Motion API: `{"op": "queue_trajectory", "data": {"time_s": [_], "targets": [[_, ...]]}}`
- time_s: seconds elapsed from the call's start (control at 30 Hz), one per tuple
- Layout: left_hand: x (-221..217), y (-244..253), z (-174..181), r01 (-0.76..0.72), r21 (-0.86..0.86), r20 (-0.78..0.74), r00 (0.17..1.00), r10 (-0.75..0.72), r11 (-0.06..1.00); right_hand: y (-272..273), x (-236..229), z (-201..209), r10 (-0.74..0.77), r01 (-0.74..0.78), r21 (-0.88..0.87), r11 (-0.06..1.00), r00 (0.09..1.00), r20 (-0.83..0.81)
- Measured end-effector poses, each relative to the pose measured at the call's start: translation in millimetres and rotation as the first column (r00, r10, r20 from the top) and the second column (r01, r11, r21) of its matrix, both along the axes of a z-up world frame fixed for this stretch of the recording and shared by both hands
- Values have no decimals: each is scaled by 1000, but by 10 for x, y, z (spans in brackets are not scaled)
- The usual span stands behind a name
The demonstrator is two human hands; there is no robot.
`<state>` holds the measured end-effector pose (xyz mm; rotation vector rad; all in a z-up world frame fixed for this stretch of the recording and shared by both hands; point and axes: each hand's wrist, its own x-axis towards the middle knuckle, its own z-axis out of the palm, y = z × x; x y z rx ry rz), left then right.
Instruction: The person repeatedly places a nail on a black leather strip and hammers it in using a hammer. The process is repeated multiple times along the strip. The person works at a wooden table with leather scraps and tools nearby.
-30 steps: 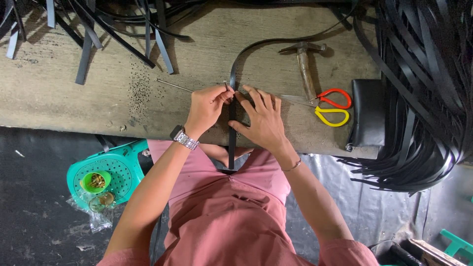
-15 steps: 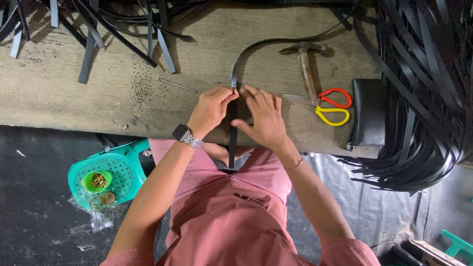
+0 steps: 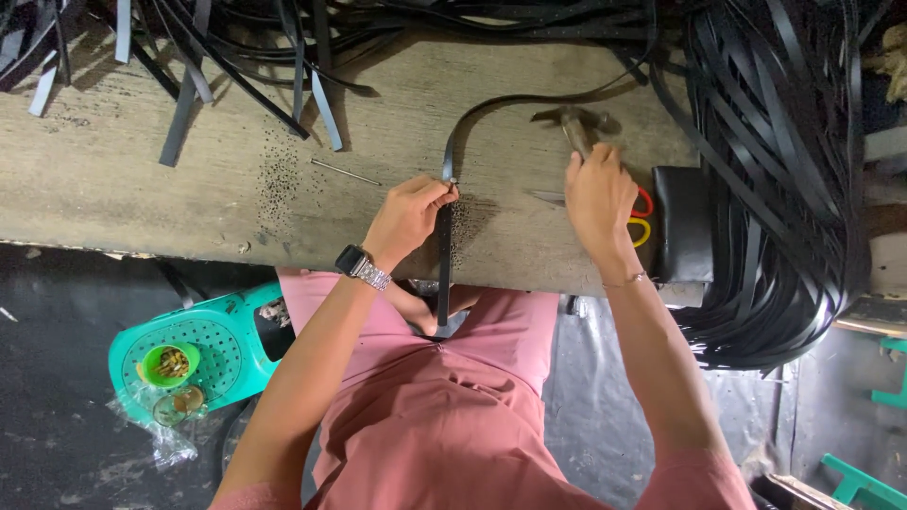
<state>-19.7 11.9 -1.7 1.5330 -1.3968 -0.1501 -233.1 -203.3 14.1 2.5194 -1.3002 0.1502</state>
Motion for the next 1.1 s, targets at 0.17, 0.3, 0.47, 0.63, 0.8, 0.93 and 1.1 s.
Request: {"op": "queue_trajectory", "data": {"time_s": [0.17, 0.3, 0.47, 0.63, 0.8, 0.93, 1.1], "targets": [[2, -6, -8, 5, 2, -12, 1000, -5, 1000, 378, -95, 464, -98, -144, 533, 834, 912, 398], [-19, -34, -316, -18, -14, 44, 999, 18, 1000, 866, -137, 847, 197, -396, 225, 891, 781, 593], [2, -36, -414, -17, -26, 108, 994, 19, 1000, 1290, 12, 902, 96, -295, 501, 814, 918, 385], [34, -23, -418, -4, -9, 79, 997, 5, 1000, 1394, 135, 996, 187, -382, 465, 799, 892, 412], [48, 12, -256, 25, 33, 20, 999, -25, 999, 1388, 76, 947, 47, -286, 617, 734, 926, 374], [50, 110, 173, 170, 111, -205, 968, -145, 979, 1389, 21, 871, 19, -245, 646, 723, 942, 336], [64, 125, 263, 203, 109, -190, 965, -180, 973, 1371, 5, 850, 16, -275, 638, 719, 925, 381]]}}
